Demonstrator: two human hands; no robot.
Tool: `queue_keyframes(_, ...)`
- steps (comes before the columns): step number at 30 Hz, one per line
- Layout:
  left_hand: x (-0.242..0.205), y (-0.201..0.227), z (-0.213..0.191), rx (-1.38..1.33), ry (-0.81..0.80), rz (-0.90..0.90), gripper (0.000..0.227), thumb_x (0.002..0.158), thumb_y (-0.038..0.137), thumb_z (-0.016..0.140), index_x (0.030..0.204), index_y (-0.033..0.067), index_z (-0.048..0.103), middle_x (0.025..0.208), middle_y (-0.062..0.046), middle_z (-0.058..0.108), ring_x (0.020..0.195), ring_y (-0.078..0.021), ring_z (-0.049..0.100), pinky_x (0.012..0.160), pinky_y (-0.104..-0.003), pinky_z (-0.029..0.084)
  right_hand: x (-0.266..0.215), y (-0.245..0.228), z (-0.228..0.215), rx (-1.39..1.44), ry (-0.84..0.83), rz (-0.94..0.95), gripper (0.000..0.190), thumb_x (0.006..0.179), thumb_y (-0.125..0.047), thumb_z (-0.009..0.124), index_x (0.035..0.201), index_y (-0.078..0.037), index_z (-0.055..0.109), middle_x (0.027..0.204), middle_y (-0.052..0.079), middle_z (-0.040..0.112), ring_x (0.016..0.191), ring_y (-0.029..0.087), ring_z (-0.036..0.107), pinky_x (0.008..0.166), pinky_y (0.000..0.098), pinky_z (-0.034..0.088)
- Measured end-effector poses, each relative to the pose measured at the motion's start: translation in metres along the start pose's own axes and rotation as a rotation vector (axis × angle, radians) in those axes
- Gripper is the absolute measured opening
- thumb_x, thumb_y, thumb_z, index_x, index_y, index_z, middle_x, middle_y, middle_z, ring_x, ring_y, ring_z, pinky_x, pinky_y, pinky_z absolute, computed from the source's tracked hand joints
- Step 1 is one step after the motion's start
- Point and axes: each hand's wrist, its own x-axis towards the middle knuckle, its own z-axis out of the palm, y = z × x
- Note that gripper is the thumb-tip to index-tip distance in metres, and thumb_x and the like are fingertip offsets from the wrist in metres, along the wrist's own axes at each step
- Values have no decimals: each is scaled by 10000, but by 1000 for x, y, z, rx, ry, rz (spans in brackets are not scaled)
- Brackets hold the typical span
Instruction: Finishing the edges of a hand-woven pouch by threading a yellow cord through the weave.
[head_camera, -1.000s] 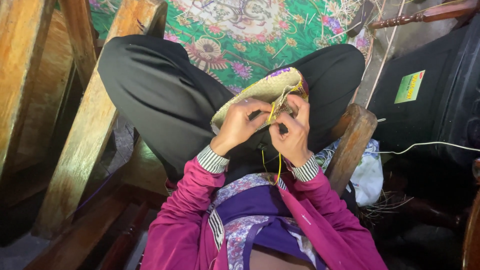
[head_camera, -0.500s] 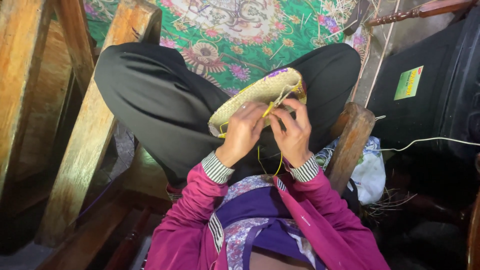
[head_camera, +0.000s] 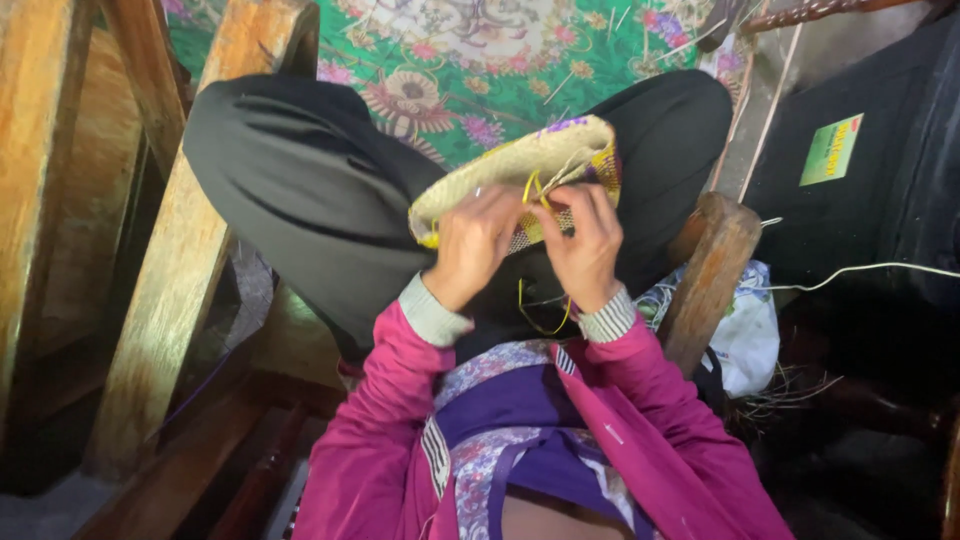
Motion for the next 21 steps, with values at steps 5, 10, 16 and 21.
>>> queue_keyframes(5,9,-20,0,-109,-115,-13,23,750,124,567,766,126,583,679,-41,581,685,-298,569,567,-384,462,2,-5,3,-66,-8,-45,84,799,-191,638,786,-119,597,712,-7,512,657,209,568,607,305,456)
queue_keyframes(10,-4,-27,5,-288,-107,-138,61,734,176,615,792,160,601,742,-9,623,755,-255,601,635,-323,482,3,-8,7,-6,-33,-84,74,822,-69,561,749,-57,555,666,56,458,675,282,535,636,343,438)
queue_keyframes(16,-11,-33,8,-480,-45,-280,130,692,112,647,820,124,626,735,-32,645,764,-257,613,653,-328,487,6,-8,0,37,-237,-94,76,739,-27,539,665,-29,520,621,92,459,748,315,520,684,377,396)
queue_keyframes(21,-6,-41,8,-583,-14,-209,77,704,107,656,774,106,625,686,-45,615,692,-250,613,650,-313,475,10,-9,-6,109,-265,-41,141,675,-54,674,763,-20,569,691,111,512,716,332,530,669,385,420)
